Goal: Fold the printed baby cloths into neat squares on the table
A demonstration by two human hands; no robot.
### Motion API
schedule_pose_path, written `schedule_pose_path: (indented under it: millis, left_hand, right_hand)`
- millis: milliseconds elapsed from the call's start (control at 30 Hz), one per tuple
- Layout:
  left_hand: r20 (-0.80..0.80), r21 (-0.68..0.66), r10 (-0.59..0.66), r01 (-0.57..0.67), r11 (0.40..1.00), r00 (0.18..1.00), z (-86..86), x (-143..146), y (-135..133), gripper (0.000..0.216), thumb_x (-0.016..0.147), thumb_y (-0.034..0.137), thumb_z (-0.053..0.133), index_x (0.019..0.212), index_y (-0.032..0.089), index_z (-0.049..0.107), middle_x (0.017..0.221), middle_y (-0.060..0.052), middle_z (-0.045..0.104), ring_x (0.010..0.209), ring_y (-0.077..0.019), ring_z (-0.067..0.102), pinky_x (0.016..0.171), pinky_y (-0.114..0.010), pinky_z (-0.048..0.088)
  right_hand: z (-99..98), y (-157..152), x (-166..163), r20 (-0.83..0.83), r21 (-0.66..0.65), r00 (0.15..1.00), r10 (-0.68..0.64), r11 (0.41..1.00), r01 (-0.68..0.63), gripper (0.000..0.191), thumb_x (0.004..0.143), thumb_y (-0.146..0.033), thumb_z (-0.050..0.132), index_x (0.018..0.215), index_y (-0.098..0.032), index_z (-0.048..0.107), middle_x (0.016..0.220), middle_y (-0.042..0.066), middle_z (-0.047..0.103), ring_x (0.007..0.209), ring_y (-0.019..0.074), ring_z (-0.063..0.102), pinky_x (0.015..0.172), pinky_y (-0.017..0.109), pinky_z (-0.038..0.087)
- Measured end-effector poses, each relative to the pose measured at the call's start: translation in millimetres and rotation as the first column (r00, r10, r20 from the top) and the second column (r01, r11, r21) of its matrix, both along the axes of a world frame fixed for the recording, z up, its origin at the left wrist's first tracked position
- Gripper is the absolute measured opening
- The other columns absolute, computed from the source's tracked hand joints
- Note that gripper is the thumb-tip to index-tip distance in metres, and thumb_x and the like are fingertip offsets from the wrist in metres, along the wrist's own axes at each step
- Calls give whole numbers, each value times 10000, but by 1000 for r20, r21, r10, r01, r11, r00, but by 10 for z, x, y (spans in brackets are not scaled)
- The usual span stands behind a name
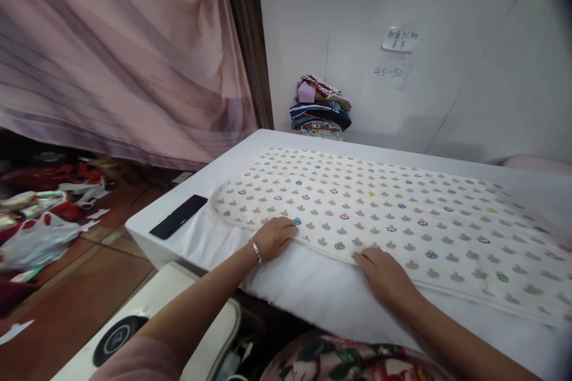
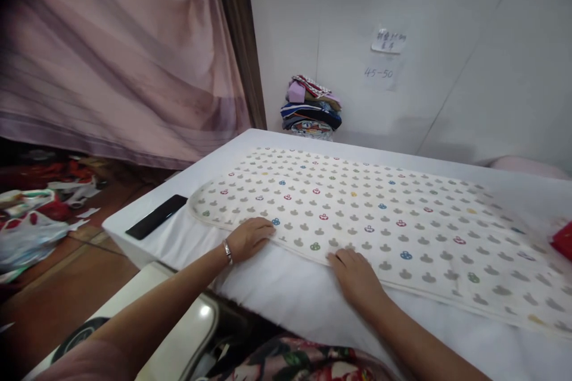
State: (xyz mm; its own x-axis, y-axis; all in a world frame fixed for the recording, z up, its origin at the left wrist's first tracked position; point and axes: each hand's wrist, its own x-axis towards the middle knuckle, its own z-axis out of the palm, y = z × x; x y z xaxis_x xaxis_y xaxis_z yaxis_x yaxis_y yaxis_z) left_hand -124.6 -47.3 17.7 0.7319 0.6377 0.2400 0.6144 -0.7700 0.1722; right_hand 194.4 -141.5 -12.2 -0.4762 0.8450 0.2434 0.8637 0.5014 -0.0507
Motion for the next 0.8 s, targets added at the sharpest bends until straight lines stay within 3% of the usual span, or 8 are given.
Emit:
schedule_pose_path:
  millis: [233, 400, 600, 800]
  left_hand:
    - [-67, 1, -40, 40, 999, 997, -12, 119, -39, 330, 765, 79, 430, 1053, 176, 558, 1060, -74, 583, 984, -189, 506, 850, -332, 387]
    - [-82, 41, 49, -46, 998, 995, -57, 192, -62, 345, 744, 31, 429, 1022, 178, 571, 1024, -67, 584, 951, -195, 500, 801, -323, 394]
    - [-87, 97, 145, -137, 986, 986, -90, 204, -79, 210, 779, 55, 428, 822, 178, 593, 890, -57, 588, 840, -184, 491, 729, -315, 384]
    - [-82, 31, 129, -127, 991, 988, -48, 161, -131, 238, 732, 20, 412, 808, 174, 577, 865, -58, 578, 806, -172, 492, 718, -311, 398]
  right_hand:
    - [176, 90, -214, -4, -80, 1000, -1, 997, 1, 334, 807, -81, 352, 1014, -186, 593, 917, 72, 594, 828, 189, 512, 700, 295, 400]
    - [211, 80, -243, -92, -163, 996, 16, 986, -31, 290, 845, -144, 344, 986, -195, 592, 917, 62, 580, 835, 175, 518, 702, 276, 414]
    - [185, 23, -251, -88, -134, 994, 59, 988, -71, 338, 821, -121, 365, 1093, -207, 545, 898, 57, 567, 796, 180, 510, 662, 277, 392]
    - [155, -14, -275, -113, -121, 990, 83, 988, -97, 293, 796, -82, 384, 986, -217, 562, 847, 35, 554, 755, 171, 488, 635, 268, 343]
